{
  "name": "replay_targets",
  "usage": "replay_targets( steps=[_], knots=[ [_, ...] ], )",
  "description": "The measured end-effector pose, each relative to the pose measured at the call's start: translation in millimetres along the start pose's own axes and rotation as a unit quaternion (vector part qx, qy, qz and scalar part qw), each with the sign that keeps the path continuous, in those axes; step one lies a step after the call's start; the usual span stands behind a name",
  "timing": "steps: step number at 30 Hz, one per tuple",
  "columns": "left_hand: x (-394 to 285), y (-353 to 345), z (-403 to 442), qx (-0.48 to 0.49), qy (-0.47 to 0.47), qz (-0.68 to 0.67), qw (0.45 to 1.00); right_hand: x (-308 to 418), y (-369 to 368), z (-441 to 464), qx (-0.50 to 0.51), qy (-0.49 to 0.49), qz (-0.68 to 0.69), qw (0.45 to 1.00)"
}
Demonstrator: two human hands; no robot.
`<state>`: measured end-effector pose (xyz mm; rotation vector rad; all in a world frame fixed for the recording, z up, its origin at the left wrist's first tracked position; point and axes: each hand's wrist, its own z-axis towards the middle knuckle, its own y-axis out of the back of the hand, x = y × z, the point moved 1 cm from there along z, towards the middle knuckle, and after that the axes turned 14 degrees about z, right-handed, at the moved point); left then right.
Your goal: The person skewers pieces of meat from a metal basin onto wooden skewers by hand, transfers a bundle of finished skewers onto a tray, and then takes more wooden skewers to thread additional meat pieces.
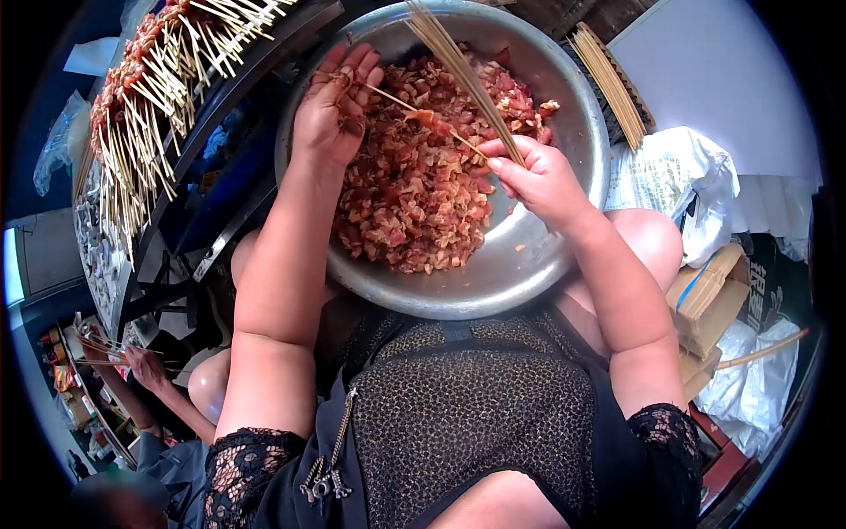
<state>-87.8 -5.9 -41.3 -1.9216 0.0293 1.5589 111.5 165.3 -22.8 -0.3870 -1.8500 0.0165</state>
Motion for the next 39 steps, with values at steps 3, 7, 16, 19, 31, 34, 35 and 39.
replay_targets(
  steps=[3,7,16,19,31,34,35,39],
  knots=[
    [0,0,-1,-0.005,0.005,0.003,1.000,-2,-1,0,-0.012,0.008,0.009,1.000],
    [2,1,0,-0.012,0.016,0.012,1.000,0,-1,0,-0.003,0.008,0.003,1.000],
    [3,-4,-3,-0.012,0.024,0.039,0.999,-3,0,2,-0.005,0.015,0.015,1.000],
    [6,-8,-6,-0.024,0.030,0.021,0.999,-6,-3,2,-0.001,0.023,0.009,1.000],
    [10,-18,-17,0.058,0.066,0.057,0.994,-10,-6,7,-0.023,0.019,0.017,0.999],
    [4,-21,-17,0.078,0.076,0.069,0.992,-8,-3,6,-0.024,0.027,0.027,0.999],
    [2,-18,-14,0.069,0.091,0.037,0.993,-4,-3,6,-0.025,0.033,0.033,0.999],
    [-2,-10,-10,0.068,0.103,-0.051,0.991,-1,3,3,-0.014,0.038,0.025,0.999]
  ],
)
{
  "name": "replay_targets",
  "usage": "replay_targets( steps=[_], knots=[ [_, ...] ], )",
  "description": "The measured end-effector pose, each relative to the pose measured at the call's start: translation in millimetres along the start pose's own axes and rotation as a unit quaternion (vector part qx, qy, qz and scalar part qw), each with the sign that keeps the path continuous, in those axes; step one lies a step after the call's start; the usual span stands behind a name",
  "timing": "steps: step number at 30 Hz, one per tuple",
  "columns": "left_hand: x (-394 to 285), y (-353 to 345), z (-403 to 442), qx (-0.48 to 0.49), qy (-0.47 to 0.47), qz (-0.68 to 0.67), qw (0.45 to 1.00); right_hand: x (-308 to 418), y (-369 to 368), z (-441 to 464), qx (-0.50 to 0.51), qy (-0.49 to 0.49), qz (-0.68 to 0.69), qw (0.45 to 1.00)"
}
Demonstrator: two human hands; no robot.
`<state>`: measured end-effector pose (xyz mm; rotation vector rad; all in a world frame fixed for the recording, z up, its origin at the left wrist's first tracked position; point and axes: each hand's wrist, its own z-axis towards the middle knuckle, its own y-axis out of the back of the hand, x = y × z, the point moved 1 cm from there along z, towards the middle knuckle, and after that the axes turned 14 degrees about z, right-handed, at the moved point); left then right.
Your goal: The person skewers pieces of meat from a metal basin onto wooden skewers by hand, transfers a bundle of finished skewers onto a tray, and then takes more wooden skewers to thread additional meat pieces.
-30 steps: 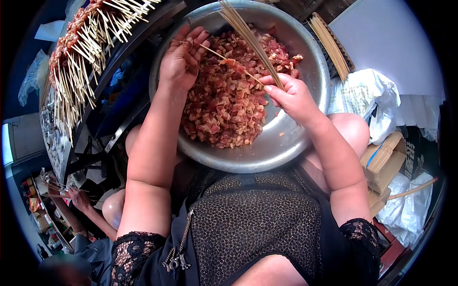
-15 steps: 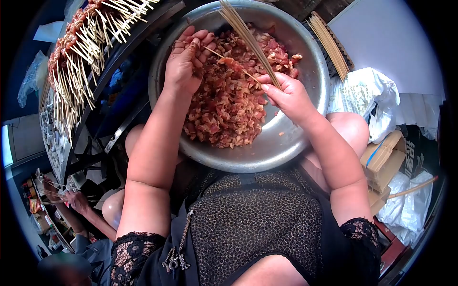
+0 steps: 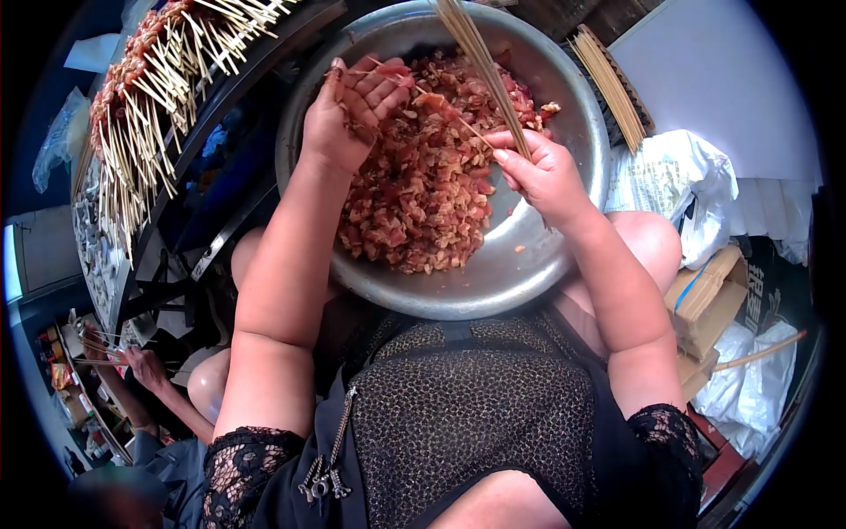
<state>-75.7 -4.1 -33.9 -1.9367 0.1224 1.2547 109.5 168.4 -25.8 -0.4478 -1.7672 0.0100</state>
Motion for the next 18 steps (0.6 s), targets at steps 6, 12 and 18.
replay_targets(
  steps=[6,12,18],
  knots=[
    [1,12,8,-0.083,-0.054,0.050,0.994,7,-4,-4,-0.022,-0.020,0.033,0.999],
    [-3,11,7,-0.107,-0.054,0.049,0.992,7,-1,-5,0.017,-0.023,-0.005,1.000],
    [-1,7,2,-0.050,-0.051,0.053,0.996,5,-4,-4,0.011,-0.010,0.009,1.000]
  ],
)
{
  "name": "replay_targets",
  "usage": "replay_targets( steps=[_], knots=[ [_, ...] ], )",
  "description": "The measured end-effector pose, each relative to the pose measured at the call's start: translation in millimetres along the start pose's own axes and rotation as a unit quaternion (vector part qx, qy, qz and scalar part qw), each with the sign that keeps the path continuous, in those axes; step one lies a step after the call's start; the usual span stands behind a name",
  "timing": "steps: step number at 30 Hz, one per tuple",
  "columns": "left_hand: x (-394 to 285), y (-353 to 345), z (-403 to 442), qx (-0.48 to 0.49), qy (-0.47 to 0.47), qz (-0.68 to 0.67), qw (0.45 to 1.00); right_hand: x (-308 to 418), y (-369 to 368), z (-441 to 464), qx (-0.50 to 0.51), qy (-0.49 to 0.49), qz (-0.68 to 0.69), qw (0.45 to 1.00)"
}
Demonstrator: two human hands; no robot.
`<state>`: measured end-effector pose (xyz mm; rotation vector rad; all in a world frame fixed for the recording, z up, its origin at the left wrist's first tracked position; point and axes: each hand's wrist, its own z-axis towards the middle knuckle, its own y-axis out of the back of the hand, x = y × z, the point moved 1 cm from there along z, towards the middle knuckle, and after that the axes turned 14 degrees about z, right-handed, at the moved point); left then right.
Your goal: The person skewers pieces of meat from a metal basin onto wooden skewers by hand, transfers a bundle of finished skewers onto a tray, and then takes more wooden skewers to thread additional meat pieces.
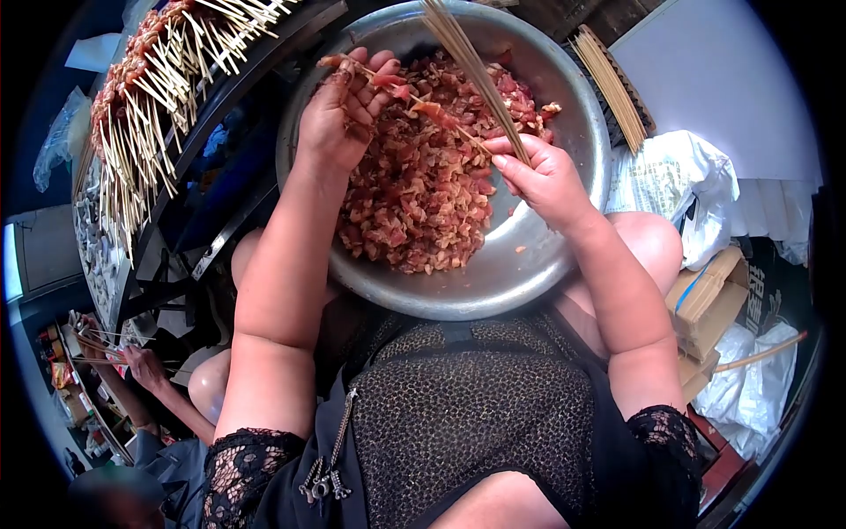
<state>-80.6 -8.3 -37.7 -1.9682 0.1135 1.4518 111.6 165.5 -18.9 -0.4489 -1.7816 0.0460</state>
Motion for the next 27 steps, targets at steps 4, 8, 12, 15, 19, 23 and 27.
replay_targets(
  steps=[4,8,12,15,19,23,27],
  knots=[
    [-2,-4,-4,0.000,-0.009,0.004,1.000,1,-2,0,0.001,0.002,-0.006,1.000],
    [-4,-7,-9,0.009,-0.008,-0.007,1.000,2,-2,0,0.002,0.003,-0.026,1.000],
    [1,-5,-9,0.019,0.009,-0.017,1.000,-4,-2,2,-0.005,0.013,-0.041,0.999],
    [3,-6,-9,0.045,0.018,-0.031,0.998,-8,-3,3,-0.008,0.022,-0.035,0.999],
    [2,-14,-12,0.061,0.042,-0.032,0.997,-13,-3,6,-0.012,0.027,-0.025,0.999],
    [5,-14,-7,0.052,0.038,-0.008,0.998,-10,-4,6,-0.015,0.022,-0.012,1.000],
    [4,-13,-1,-0.044,-0.017,0.039,0.998,-12,-4,6,-0.010,0.013,-0.015,1.000]
  ],
)
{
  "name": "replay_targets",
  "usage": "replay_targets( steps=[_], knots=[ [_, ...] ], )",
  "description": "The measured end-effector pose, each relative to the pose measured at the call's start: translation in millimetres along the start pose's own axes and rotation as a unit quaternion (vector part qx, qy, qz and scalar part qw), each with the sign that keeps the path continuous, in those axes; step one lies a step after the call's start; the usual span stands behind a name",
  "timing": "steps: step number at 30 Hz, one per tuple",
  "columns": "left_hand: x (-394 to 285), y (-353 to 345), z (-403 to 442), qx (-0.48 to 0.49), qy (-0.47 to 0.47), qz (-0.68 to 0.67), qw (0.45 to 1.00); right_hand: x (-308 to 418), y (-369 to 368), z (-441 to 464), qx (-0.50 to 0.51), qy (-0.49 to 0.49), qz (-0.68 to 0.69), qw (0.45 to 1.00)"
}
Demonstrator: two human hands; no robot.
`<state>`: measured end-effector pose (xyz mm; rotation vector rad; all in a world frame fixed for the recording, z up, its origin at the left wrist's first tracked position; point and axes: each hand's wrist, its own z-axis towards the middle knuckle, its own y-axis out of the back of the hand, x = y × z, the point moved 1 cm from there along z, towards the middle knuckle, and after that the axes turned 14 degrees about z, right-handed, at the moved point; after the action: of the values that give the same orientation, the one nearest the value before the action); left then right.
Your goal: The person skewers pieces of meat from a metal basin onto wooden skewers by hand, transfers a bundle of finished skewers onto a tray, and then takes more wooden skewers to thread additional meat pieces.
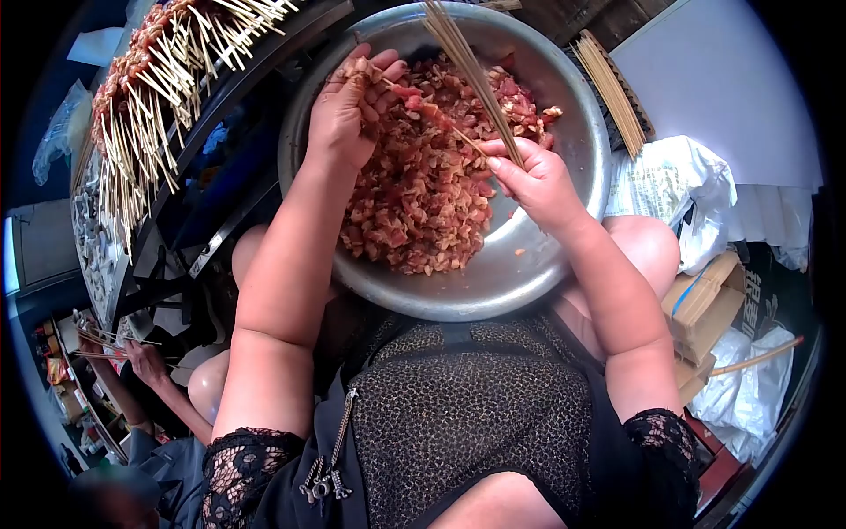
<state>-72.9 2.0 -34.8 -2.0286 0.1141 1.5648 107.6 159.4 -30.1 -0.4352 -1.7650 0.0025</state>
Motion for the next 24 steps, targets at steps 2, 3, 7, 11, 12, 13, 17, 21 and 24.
replay_targets(
  steps=[2,3,7,11,12,13,17,21,24],
  knots=[
    [1,3,3,-0.007,-0.011,-0.001,1.000,0,0,-1,0.000,0.000,0.008,1.000],
    [1,4,3,-0.011,-0.009,-0.011,1.000,-1,-1,-1,0.000,0.000,0.017,1.000],
    [2,8,5,0.010,-0.004,-0.029,1.000,-2,0,-2,-0.006,0.003,0.009,1.000],
    [3,11,4,0.051,-0.002,-0.057,0.997,-4,1,-3,-0.010,0.016,0.003,1.000],
    [1,10,3,0.051,0.002,-0.052,0.997,-4,0,-3,-0.010,0.022,0.003,1.000],
    [0,10,3,0.050,0.007,-0.048,0.998,-4,0,-3,-0.009,0.021,0.003,1.000],
    [0,12,1,0.054,0.016,-0.063,0.996,-4,-1,-2,-0.013,0.012,-0.006,1.000],
    [-3,8,-3,0.095,0.029,-0.058,0.993,-6,-1,0,-0.002,-0.011,0.019,1.000],
    [-3,4,-5,0.088,0.033,-0.080,0.992,-6,-5,1,-0.009,-0.014,0.057,0.998]
  ],
)
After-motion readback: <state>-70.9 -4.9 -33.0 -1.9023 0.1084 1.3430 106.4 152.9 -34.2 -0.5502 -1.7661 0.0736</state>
